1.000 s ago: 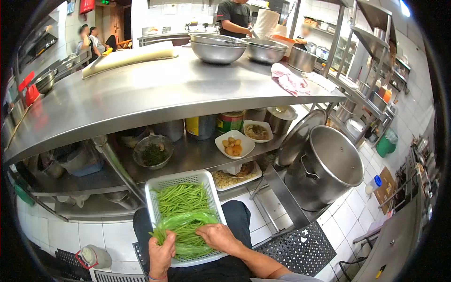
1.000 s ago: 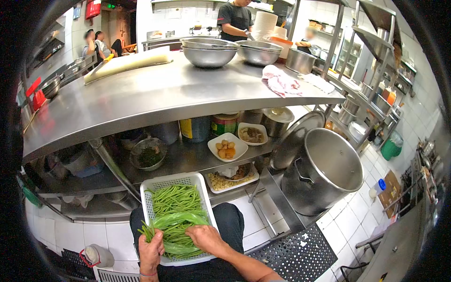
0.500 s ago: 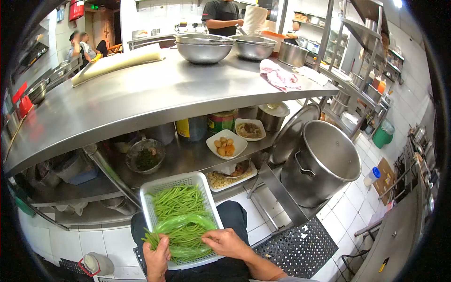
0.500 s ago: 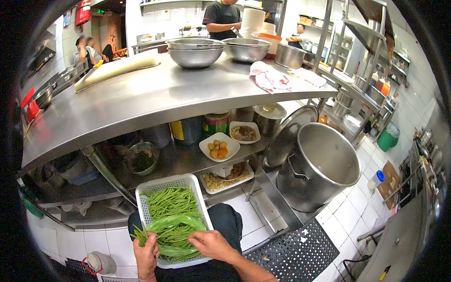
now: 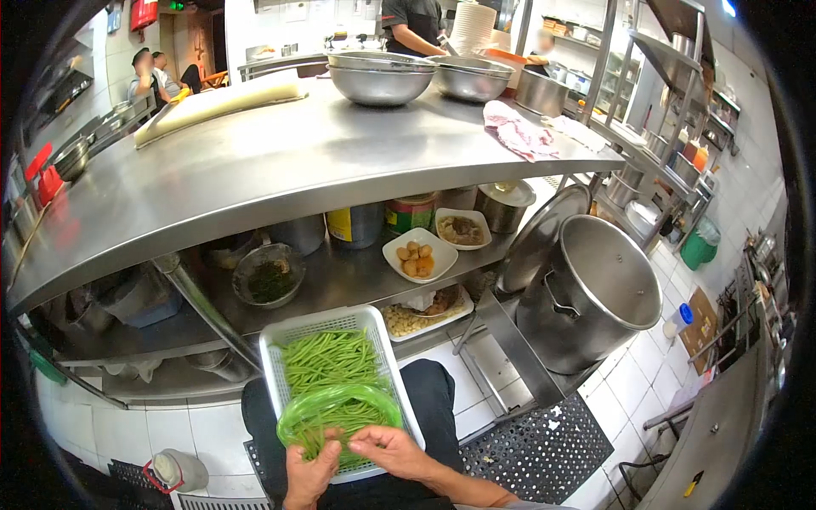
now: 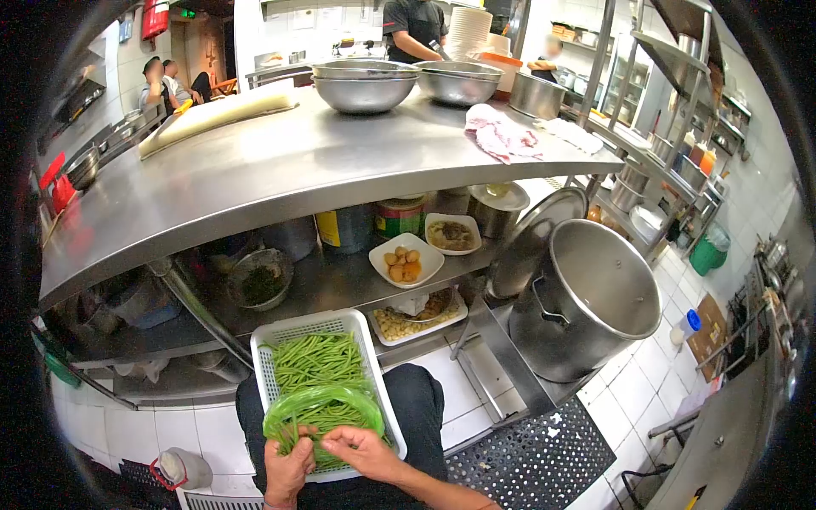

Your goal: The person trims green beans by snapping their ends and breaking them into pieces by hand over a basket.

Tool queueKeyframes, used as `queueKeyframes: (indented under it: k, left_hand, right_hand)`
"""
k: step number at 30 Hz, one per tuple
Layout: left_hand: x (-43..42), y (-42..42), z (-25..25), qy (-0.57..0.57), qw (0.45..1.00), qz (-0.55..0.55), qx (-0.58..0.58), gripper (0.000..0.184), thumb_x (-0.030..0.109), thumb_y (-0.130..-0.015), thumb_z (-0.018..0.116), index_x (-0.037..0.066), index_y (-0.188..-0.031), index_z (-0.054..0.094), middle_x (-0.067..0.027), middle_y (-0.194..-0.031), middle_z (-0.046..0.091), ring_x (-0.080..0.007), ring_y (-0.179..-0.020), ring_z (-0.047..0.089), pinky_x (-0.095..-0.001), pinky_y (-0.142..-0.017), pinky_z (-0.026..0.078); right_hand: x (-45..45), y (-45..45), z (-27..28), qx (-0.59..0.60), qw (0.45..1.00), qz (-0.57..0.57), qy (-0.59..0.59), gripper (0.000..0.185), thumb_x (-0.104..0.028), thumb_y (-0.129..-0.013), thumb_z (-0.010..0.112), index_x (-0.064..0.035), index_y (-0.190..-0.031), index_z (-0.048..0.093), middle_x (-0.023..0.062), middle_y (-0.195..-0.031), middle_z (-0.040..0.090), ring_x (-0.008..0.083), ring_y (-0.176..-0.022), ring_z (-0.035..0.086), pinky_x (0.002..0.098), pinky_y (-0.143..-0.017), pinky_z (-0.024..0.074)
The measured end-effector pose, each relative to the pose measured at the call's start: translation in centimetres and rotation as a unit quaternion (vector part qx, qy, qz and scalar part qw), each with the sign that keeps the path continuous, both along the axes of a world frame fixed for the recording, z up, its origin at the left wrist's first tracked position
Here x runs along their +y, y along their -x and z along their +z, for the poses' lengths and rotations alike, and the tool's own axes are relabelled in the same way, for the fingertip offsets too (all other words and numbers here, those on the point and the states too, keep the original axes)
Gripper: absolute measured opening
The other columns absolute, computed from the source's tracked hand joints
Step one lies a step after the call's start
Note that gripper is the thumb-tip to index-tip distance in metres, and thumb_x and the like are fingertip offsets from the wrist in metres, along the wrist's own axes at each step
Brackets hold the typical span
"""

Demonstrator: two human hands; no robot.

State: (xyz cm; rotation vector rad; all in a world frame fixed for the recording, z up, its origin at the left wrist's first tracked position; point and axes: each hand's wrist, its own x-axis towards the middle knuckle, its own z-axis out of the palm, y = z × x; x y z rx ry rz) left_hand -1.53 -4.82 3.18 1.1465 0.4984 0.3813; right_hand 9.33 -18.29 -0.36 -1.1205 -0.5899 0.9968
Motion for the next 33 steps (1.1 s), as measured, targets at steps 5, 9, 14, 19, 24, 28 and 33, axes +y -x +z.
queueKeyframes:
  k: [5, 9, 14, 19, 24, 28, 33]
  left_hand:
    - [-0.2, 0.2, -0.4, -0.031, 0.999, 0.030, -0.005, 0.024, 0.017, -0.087, 0.073, -0.002, -0.094, 0.062, 0.0000, -0.059, 0.051, -0.0071, -0.042, 0.041, -0.0234, -0.037, 0.033]
    - [0.3, 0.3, -0.1, -0.042, 0.998, 0.048, -0.001, 0.022, 0.017, -0.087, 0.073, -0.001, -0.091, 0.060, -0.0008, -0.061, 0.053, -0.0071, -0.043, 0.043, -0.0234, -0.037, 0.034]
    - [0.8, 0.6, -0.1, -0.054, 0.996, 0.068, -0.001, 0.022, 0.015, -0.087, 0.073, 0.001, -0.094, 0.058, -0.0012, -0.064, 0.054, -0.0069, -0.044, 0.044, -0.0236, -0.037, 0.035]
    - [1.2, 0.7, -0.9, -0.083, 0.996, 0.043, 0.000, 0.020, 0.014, -0.086, 0.074, 0.002, -0.091, 0.059, -0.0012, -0.065, 0.056, -0.0070, -0.046, 0.046, -0.0226, -0.039, 0.036]
    - [0.9, 0.4, -1.7, -0.180, 0.983, 0.013, -0.038, 0.018, 0.014, -0.085, 0.075, 0.002, -0.082, 0.062, -0.0013, -0.066, 0.058, -0.0073, -0.047, 0.048, -0.0220, -0.041, 0.036]
    - [0.8, 0.9, -0.4, -0.122, 0.992, 0.006, -0.020, 0.020, 0.016, -0.086, 0.073, 0.002, -0.081, 0.060, -0.0023, -0.065, 0.058, -0.0081, -0.045, 0.046, -0.0239, -0.040, 0.036]
    - [1.0, 0.8, 0.3, -0.007, 0.999, 0.022, -0.023, 0.020, 0.016, -0.087, 0.066, 0.003, -0.079, 0.054, -0.0021, -0.058, 0.049, -0.0101, -0.042, 0.042, -0.0256, -0.038, 0.033]
  right_hand:
    - [0.6, 0.6, -0.7, 0.019, 0.999, 0.046, -0.022, 0.022, -0.021, -0.100, 0.056, -0.0011, -0.107, 0.062, -0.0040, -0.092, 0.060, 0.0030, -0.085, 0.051, 0.0203, -0.076, 0.0422]
    - [0.4, 0.4, -0.6, 0.009, 0.998, 0.066, -0.010, 0.023, -0.022, -0.100, 0.056, -0.0008, -0.107, 0.061, -0.0033, -0.094, 0.060, 0.0038, -0.087, 0.052, 0.0211, -0.079, 0.0433]
    - [0.2, 0.6, 0.4, 0.054, 0.997, 0.061, 0.017, 0.022, -0.021, -0.100, 0.056, -0.0005, -0.107, 0.061, -0.0027, -0.095, 0.060, 0.0038, -0.088, 0.052, 0.0210, -0.079, 0.0437]
    - [0.1, 0.5, -0.2, -0.009, 0.999, 0.028, 0.013, 0.020, -0.019, -0.100, 0.056, -0.0003, -0.104, 0.061, -0.0041, -0.088, 0.058, 0.0030, -0.081, 0.050, 0.0205, -0.072, 0.0425]
    - [0.1, 0.6, -1.5, -0.123, 0.990, -0.047, 0.043, 0.014, -0.015, -0.098, 0.056, -0.0016, -0.098, 0.060, -0.0050, -0.082, 0.055, 0.0020, -0.070, 0.047, 0.0203, -0.062, 0.0397]
    - [1.0, 0.4, -2.3, -0.059, 0.993, -0.101, 0.006, 0.013, -0.015, -0.098, 0.054, -0.0028, -0.095, 0.058, -0.0038, -0.077, 0.052, 0.0029, -0.062, 0.044, 0.0220, -0.053, 0.0374]
    - [-0.4, -2.0, -1.0, 0.408, 0.890, 0.045, -0.199, 0.009, -0.010, -0.094, 0.047, -0.0038, -0.092, 0.053, 0.0031, -0.075, 0.048, 0.0085, -0.056, 0.039, 0.0242, -0.043, 0.0329]
